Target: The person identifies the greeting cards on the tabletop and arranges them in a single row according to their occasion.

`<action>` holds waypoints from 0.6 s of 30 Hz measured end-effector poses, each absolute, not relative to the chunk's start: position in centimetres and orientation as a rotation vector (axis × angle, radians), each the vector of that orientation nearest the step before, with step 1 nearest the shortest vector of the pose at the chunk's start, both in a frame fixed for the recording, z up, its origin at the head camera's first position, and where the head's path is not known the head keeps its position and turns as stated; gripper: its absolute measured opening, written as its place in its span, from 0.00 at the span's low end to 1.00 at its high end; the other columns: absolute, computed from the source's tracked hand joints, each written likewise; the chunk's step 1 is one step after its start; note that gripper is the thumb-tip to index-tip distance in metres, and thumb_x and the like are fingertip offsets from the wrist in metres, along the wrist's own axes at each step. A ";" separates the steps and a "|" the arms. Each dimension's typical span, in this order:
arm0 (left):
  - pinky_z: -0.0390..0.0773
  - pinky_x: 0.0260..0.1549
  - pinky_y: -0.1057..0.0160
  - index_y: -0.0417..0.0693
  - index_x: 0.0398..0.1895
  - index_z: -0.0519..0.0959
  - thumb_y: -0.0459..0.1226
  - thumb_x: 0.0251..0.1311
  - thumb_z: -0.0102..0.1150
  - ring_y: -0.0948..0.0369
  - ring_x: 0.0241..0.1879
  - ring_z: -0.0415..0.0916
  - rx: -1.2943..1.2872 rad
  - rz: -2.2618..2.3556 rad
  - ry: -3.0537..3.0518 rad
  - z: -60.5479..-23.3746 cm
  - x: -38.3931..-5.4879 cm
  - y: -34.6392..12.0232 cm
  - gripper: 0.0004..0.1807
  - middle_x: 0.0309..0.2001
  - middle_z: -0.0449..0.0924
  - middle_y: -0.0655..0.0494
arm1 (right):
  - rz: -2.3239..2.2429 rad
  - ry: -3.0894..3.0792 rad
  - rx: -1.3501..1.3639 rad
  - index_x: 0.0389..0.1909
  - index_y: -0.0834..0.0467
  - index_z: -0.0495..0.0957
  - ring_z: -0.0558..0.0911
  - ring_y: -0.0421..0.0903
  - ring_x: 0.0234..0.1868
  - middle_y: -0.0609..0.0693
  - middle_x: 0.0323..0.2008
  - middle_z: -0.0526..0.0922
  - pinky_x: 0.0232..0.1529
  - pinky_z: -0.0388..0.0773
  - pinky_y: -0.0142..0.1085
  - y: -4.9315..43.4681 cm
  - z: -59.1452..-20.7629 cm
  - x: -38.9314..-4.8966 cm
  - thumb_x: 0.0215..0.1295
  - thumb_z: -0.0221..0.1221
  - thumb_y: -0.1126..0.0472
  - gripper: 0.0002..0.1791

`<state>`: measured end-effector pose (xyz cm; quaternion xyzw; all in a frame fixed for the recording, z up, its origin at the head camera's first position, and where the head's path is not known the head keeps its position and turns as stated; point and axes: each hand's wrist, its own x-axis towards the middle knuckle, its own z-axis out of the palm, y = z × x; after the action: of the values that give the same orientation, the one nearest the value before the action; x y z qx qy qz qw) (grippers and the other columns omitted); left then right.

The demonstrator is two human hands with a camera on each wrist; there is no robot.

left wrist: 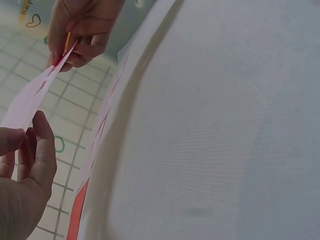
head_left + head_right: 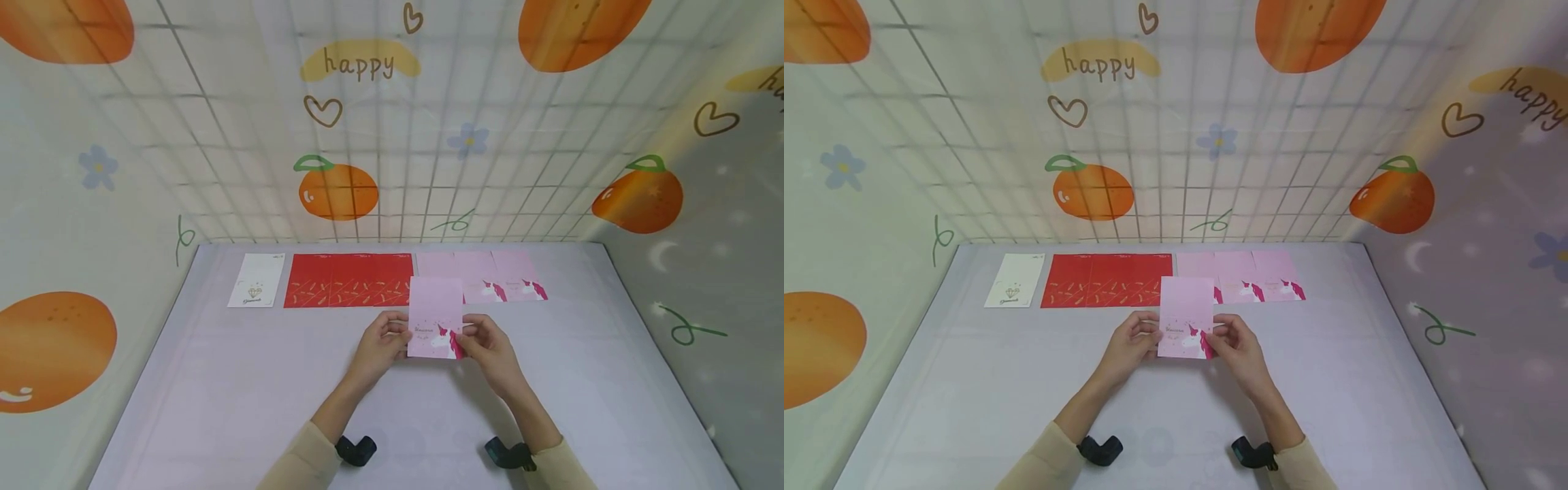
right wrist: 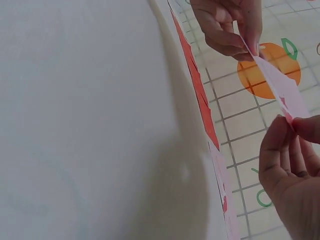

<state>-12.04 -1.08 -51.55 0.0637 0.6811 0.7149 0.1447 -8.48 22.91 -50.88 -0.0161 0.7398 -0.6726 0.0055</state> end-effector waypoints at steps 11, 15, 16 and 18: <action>0.84 0.39 0.57 0.50 0.58 0.73 0.37 0.68 0.61 0.54 0.42 0.83 0.200 2.041 1.977 -51.7 -12.5 0.0 0.17 0.46 0.78 0.49 | -2.128 2.361 0.013 0.57 0.58 0.74 0.84 0.54 0.43 0.59 0.45 0.80 0.44 0.83 0.41 23.3 -50.7 -8.5 0.70 0.62 0.60 0.17; 0.84 0.38 0.56 0.50 0.59 0.73 0.37 0.68 0.61 0.54 0.42 0.83 0.207 2.029 1.969 -51.7 -13.0 0.7 0.17 0.45 0.78 0.49 | -2.118 2.382 0.073 0.58 0.57 0.73 0.84 0.53 0.44 0.59 0.46 0.79 0.46 0.83 0.40 23.9 -50.9 -8.7 0.70 0.62 0.59 0.18; 0.84 0.38 0.56 0.50 0.58 0.73 0.37 0.68 0.61 0.55 0.43 0.83 0.209 2.025 1.967 -51.7 -13.1 1.0 0.17 0.45 0.78 0.49 | -2.111 2.390 0.096 0.58 0.57 0.73 0.84 0.53 0.44 0.60 0.46 0.79 0.46 0.83 0.40 24.1 -50.9 -8.7 0.71 0.62 0.59 0.18; 0.84 0.38 0.57 0.50 0.58 0.73 0.37 0.68 0.61 0.55 0.43 0.83 0.208 2.018 1.962 -51.7 -13.4 1.5 0.18 0.45 0.78 0.50 | -2.094 2.397 0.139 0.59 0.56 0.73 0.84 0.51 0.45 0.59 0.47 0.79 0.46 0.82 0.39 24.6 -51.3 -9.0 0.70 0.62 0.57 0.19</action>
<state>-13.39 1.46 -51.71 0.0728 0.6865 0.7058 0.1590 -8.96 24.64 -51.35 0.0436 0.7523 -0.6571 -0.0219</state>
